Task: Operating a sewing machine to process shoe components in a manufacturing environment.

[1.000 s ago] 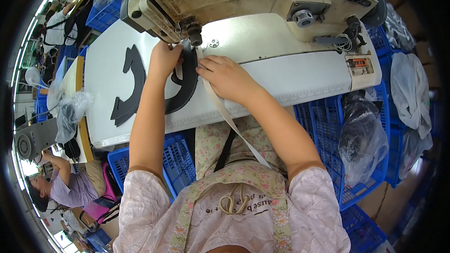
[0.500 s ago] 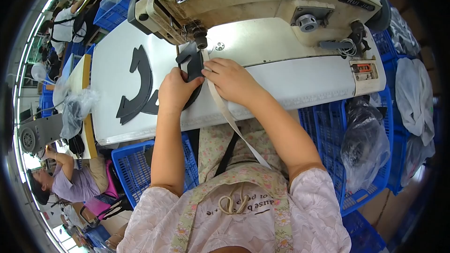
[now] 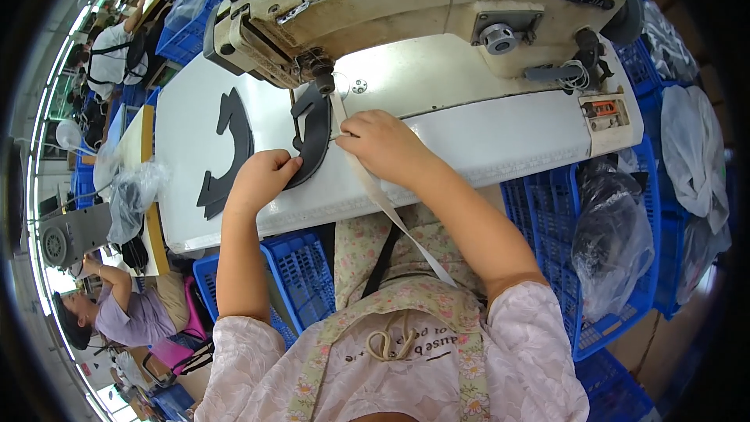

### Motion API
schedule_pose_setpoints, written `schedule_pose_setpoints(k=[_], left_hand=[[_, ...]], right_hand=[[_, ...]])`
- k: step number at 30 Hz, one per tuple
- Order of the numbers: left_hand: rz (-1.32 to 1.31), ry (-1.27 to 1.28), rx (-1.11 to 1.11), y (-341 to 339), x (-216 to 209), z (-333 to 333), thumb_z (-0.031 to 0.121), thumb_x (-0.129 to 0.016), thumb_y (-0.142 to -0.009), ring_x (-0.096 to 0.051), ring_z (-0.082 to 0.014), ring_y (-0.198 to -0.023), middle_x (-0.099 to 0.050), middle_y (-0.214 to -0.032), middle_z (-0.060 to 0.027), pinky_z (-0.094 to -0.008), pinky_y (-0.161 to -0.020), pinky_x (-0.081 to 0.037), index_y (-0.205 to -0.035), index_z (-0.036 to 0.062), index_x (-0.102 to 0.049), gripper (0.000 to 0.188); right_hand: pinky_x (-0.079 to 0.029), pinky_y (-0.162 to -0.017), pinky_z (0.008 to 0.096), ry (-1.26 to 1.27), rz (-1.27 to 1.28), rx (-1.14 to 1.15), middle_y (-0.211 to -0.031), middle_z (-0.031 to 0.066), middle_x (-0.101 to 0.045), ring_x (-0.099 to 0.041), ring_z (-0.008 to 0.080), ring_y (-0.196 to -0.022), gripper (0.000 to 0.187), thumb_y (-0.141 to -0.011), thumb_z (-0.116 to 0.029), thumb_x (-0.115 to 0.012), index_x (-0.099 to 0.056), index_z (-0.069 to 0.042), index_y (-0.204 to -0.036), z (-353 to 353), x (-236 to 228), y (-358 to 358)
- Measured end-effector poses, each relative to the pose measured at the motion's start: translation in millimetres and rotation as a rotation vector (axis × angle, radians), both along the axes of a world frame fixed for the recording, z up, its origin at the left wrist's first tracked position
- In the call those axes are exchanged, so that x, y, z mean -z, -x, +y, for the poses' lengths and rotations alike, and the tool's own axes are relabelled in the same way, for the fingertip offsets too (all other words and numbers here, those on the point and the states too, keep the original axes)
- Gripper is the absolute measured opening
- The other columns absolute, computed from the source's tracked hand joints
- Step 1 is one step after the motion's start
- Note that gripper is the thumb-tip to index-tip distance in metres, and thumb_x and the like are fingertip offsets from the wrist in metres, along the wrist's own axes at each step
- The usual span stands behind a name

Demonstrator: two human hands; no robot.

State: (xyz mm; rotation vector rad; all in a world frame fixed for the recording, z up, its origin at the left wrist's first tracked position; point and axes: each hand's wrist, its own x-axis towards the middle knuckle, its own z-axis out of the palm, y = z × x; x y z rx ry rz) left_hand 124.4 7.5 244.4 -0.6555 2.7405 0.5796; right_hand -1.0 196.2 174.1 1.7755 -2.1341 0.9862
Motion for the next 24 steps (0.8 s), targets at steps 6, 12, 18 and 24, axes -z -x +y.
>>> schedule_pose_setpoints(k=[6,12,18,24], left_hand=[[0.043,0.079,0.062,5.6,3.2,10.3,0.03,-0.056,-0.084,-0.056,-0.0346,-0.062,-0.058,-0.065,-0.0188,-0.0409,-0.059,-0.043,-0.071,0.0003,-0.063,0.033],[0.08,0.133,0.047,9.6,10.5,12.2,0.03,-0.055,-0.084,-0.06,-0.0362,-0.07,-0.061,-0.071,-0.019,-0.0429,-0.064,-0.046,-0.073,0.001,-0.064,0.033],[0.132,0.146,-0.003,14.1,12.7,15.1,0.03,-0.055,-0.085,-0.06,-0.0365,-0.072,-0.063,-0.074,-0.0186,-0.0435,-0.065,-0.046,-0.077,0.0023,-0.064,0.03],[0.239,0.074,-0.004,19.8,16.5,1.2,0.024,-0.056,-0.081,-0.062,-0.0346,-0.072,-0.063,-0.074,-0.0201,-0.0401,-0.067,-0.048,-0.081,-0.0019,-0.064,0.027]], right_hand=[[-0.046,-0.086,0.0368,-0.002,0.002,0.013,-0.096,0.0078,-0.06,-0.057,0.0253,-0.097,0.02,-0.074,-0.009,-0.056,-0.063,-0.006,-0.092,-1.2,1.5,-0.8],[-0.046,-0.089,0.037,-0.023,0.016,0.049,-0.104,0.0097,-0.061,-0.056,0.0265,-0.102,0.023,-0.075,-0.008,-0.057,-0.063,-0.005,-0.097,-5.6,5.5,-0.1],[-0.045,-0.089,0.0375,-0.078,0.01,0.019,-0.105,0.0091,-0.06,-0.055,0.0269,-0.103,0.024,-0.075,-0.007,-0.058,-0.063,-0.005,-0.099,1.1,-3.3,-4.7],[-0.044,-0.09,0.0384,-0.175,-0.037,-0.001,-0.109,0.0083,-0.059,-0.054,0.027,-0.105,0.025,-0.077,-0.008,-0.059,-0.062,-0.007,-0.101,4.9,-9.1,-8.0]])
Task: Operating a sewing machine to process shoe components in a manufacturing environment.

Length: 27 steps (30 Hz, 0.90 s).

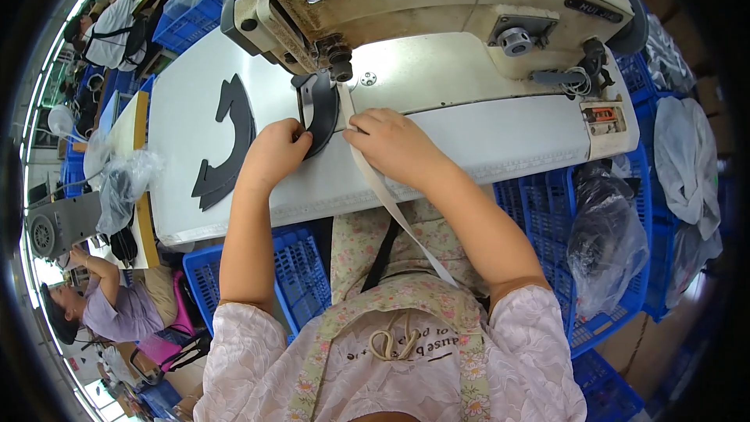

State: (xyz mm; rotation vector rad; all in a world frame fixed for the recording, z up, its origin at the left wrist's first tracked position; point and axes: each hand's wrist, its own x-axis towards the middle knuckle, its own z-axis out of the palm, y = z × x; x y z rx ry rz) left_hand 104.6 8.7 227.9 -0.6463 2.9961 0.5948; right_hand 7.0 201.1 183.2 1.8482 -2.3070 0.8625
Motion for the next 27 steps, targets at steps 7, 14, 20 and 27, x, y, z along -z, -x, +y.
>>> schedule_pose_setpoints(k=[7,14,20,27], left_hand=[[-0.165,-0.172,0.023,13.0,-9.1,-13.4,0.02,-0.056,-0.077,-0.062,-0.0301,-0.065,-0.062,-0.069,-0.0205,-0.0381,-0.065,-0.048,-0.08,-0.0046,-0.065,0.027],[-0.222,-0.018,0.059,22.5,-16.3,-8.1,0.021,-0.055,-0.078,-0.062,-0.0357,-0.08,-0.064,-0.081,-0.0221,-0.0416,-0.072,-0.05,-0.079,-0.0004,-0.067,0.025],[0.01,0.31,0.228,24.8,3.1,-7.3,0.023,-0.055,-0.082,-0.062,-0.0346,-0.079,-0.065,-0.079,-0.0176,-0.0429,-0.071,-0.048,-0.074,0.0013,-0.065,0.025],[-0.35,0.361,0.332,41.7,-13.5,-9.8,0.023,-0.051,-0.083,-0.061,-0.0342,-0.083,-0.065,-0.087,-0.017,-0.0429,-0.075,-0.048,-0.084,0.0029,-0.065,0.025]], right_hand=[[-0.044,-0.091,0.0382,0.101,0.08,0.056,-0.111,0.0098,-0.059,-0.055,0.0276,-0.106,0.025,-0.077,-0.008,-0.059,-0.062,-0.005,-0.101,-7.1,10.6,2.0],[-0.046,-0.087,0.0379,0.09,0.039,0.02,-0.105,0.0078,-0.061,-0.056,0.0262,-0.102,0.022,-0.074,-0.007,-0.059,-0.062,-0.005,-0.096,-5.1,6.6,6.9],[-0.046,-0.085,0.0376,0.101,0.044,-0.036,-0.102,0.007,-0.061,-0.056,0.0259,-0.099,0.021,-0.072,-0.006,-0.06,-0.061,-0.006,-0.093,-8.0,5.1,4.2],[-0.046,-0.084,0.0364,0.158,0.056,0.025,-0.097,0.0065,-0.06,-0.056,0.0259,-0.097,0.018,-0.072,-0.007,-0.059,-0.061,-0.006,-0.089,-10.2,8.3,6.9]])
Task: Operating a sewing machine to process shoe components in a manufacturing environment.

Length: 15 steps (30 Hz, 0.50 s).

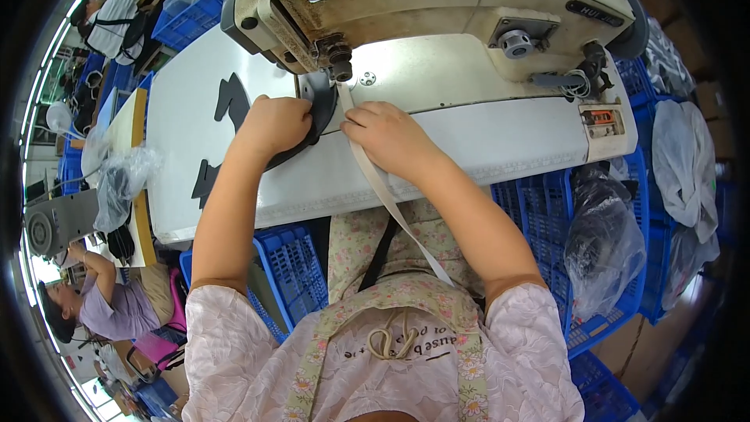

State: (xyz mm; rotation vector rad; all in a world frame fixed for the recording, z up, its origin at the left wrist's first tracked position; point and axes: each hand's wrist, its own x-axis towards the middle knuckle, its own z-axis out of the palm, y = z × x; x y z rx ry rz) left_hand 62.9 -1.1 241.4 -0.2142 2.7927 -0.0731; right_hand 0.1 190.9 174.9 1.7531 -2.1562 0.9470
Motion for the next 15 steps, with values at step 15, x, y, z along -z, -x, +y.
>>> schedule_pose_setpoints(k=[15], left_hand=[[-0.06,-0.518,-0.321,6.6,0.7,-18.6,0.029,-0.056,-0.085,-0.054,-0.0212,-0.045,-0.054,-0.054,-0.0114,-0.0326,-0.054,-0.045,-0.07,-0.0039,-0.061,0.036]], right_hand=[[-0.047,-0.084,0.035,0.02,0.052,0.024,-0.097,0.0071,-0.061,-0.057,0.0246,-0.096,0.016,-0.073,-0.008,-0.057,-0.06,-0.005,-0.089,-3.9,2.3,1.3]])
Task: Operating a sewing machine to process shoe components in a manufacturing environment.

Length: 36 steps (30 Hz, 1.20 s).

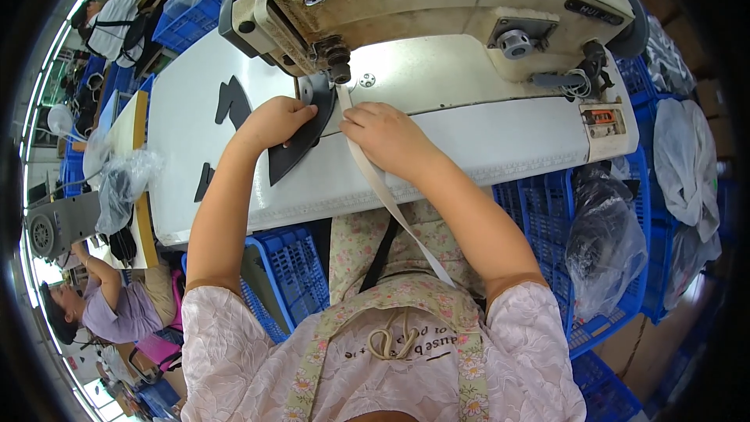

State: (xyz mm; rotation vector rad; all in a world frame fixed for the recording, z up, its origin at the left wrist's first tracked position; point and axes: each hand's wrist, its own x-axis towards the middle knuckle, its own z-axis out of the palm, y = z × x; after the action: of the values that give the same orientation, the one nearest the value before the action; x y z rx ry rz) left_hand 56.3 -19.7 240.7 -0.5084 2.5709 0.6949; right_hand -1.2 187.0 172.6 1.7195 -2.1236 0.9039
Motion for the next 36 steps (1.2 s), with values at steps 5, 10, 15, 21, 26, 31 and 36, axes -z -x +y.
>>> schedule_pose_setpoints(k=[5,10,15,21,26,31,36], left_hand=[[0.055,-0.098,0.013,-5.0,12.8,-8.9,0.025,-0.052,-0.084,-0.058,-0.022,-0.052,-0.057,-0.056,-0.0127,-0.0341,-0.057,-0.046,-0.072,-0.0027,-0.061,0.032],[0.11,-0.095,0.024,-1.8,9.1,-5.6,0.023,-0.056,-0.083,-0.054,-0.0183,-0.049,-0.054,-0.055,-0.0103,-0.0317,-0.053,-0.044,-0.066,-0.0037,-0.058,0.031],[0.12,-0.076,-0.075,3.6,7.8,3.7,0.027,-0.057,-0.085,-0.055,-0.0182,-0.051,-0.055,-0.055,-0.01,-0.031,-0.054,-0.044,-0.067,-0.0032,-0.06,0.035],[0.182,0.044,-0.026,-0.1,17.6,1.1,0.031,-0.059,-0.085,-0.054,-0.017,-0.049,-0.055,-0.055,-0.0091,-0.0313,-0.053,-0.045,-0.068,-0.002,-0.06,0.037],[0.066,-0.09,0.023,2.8,8.3,-1.7,0.029,-0.061,-0.083,-0.054,-0.0176,-0.05,-0.054,-0.056,-0.0084,-0.0324,-0.052,-0.044,-0.068,-0.0022,-0.057,0.035],[0.138,-0.002,0.029,5.6,20.0,0.0,0.03,-0.063,-0.079,-0.06,-0.0292,-0.061,-0.06,-0.065,-0.0178,-0.0369,-0.06,-0.046,-0.071,-0.0045,-0.06,0.035],[0.25,-0.014,-0.088,9.5,26.4,4.7,0.031,-0.064,-0.077,-0.061,-0.0302,-0.065,-0.062,-0.07,-0.0187,-0.0372,-0.062,-0.047,-0.078,-0.0039,-0.062,0.035]], right_hand=[[-0.047,-0.084,0.0351,0.013,-0.023,-0.003,-0.097,0.0071,-0.061,-0.057,0.025,-0.096,0.016,-0.074,-0.008,-0.057,-0.06,-0.005,-0.089,1.0,0.5,1.3],[-0.047,-0.083,0.0353,-0.081,-0.064,-0.072,-0.096,0.0073,-0.06,-0.057,0.0257,-0.095,0.016,-0.073,-0.008,-0.058,-0.061,-0.005,-0.088,4.9,-4.2,1.7],[-0.047,-0.083,0.0351,0.007,-0.034,-0.025,-0.097,0.0076,-0.06,-0.057,0.0257,-0.096,0.016,-0.073,-0.008,-0.058,-0.061,-0.005,-0.088,0.1,2.7,1.4],[-0.047,-0.082,0.0349,0.003,-0.03,-0.017,-0.094,0.0064,-0.06,-0.057,0.025,-0.094,0.015,-0.073,-0.009,-0.058,-0.061,-0.005,-0.087,1.0,-0.2,3.1],[-0.047,-0.081,0.0341,-0.066,-0.007,-0.05,-0.091,0.005,-0.059,-0.057,0.0236,-0.092,0.016,-0.071,-0.008,-0.057,-0.061,-0.006,-0.086,5.2,-5.8,2.4],[-0.047,-0.083,0.034,-0.024,-0.016,-0.044,-0.095,0.006,-0.061,-0.057,0.0235,-0.093,0.018,-0.071,-0.008,-0.056,-0.062,-0.006,-0.088,3.7,-5.1,-0.6],[-0.047,-0.086,0.0371,-0.047,-0.038,-0.02,-0.105,0.0081,-0.062,-0.057,0.0258,-0.1,0.022,-0.073,-0.005,-0.058,-0.063,-0.005,-0.094,5.1,0.2,0.1]])
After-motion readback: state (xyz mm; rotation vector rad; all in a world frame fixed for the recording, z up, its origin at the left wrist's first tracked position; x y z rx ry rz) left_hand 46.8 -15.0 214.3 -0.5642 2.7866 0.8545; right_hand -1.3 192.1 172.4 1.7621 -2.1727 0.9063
